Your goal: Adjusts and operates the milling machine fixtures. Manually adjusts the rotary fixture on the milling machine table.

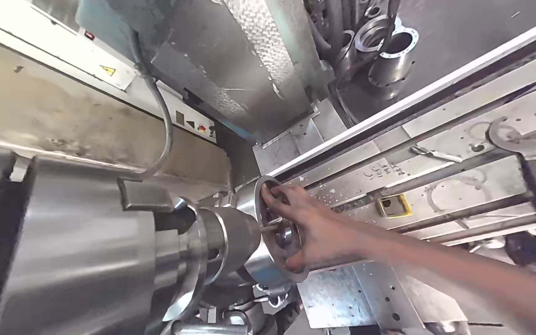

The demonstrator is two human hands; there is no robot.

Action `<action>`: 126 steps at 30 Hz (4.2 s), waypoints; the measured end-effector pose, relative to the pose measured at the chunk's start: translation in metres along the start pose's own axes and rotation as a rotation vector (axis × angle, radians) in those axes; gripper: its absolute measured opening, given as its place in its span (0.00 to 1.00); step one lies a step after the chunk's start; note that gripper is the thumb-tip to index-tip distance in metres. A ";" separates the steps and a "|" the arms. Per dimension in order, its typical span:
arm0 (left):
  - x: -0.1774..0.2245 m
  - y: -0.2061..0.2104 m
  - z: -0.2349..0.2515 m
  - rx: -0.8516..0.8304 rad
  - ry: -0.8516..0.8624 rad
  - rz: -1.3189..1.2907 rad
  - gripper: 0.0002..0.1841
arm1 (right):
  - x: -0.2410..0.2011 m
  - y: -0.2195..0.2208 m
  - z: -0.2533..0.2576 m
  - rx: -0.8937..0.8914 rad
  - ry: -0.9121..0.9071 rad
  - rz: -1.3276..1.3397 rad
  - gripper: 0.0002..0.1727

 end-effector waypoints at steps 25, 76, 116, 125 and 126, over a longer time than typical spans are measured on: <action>0.031 0.003 -0.049 0.943 -0.963 -0.804 0.06 | 0.002 -0.004 -0.001 0.022 0.064 -0.068 0.74; 0.091 0.041 -0.024 0.556 -1.233 0.374 0.22 | 0.004 0.000 0.002 -0.001 0.074 -0.034 0.72; 0.045 0.055 -0.087 0.947 -0.977 0.304 0.19 | -0.002 -0.017 -0.005 0.043 0.129 0.085 0.67; 0.048 0.030 -0.076 0.909 -1.087 0.022 0.19 | -0.032 -0.022 -0.056 -0.026 0.267 0.072 0.42; 0.045 0.032 -0.077 0.896 -1.086 -0.074 0.20 | -0.044 -0.029 -0.070 0.076 0.274 -0.061 0.36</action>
Point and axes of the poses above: each hand's wrist, its own z-axis towards the middle knuckle, its own y-axis out of the palm, x = y × z, the point moved 10 cm from there along z, towards the middle knuckle, and after that the axes turned 11 degrees about -z, right-handed, at the moved point
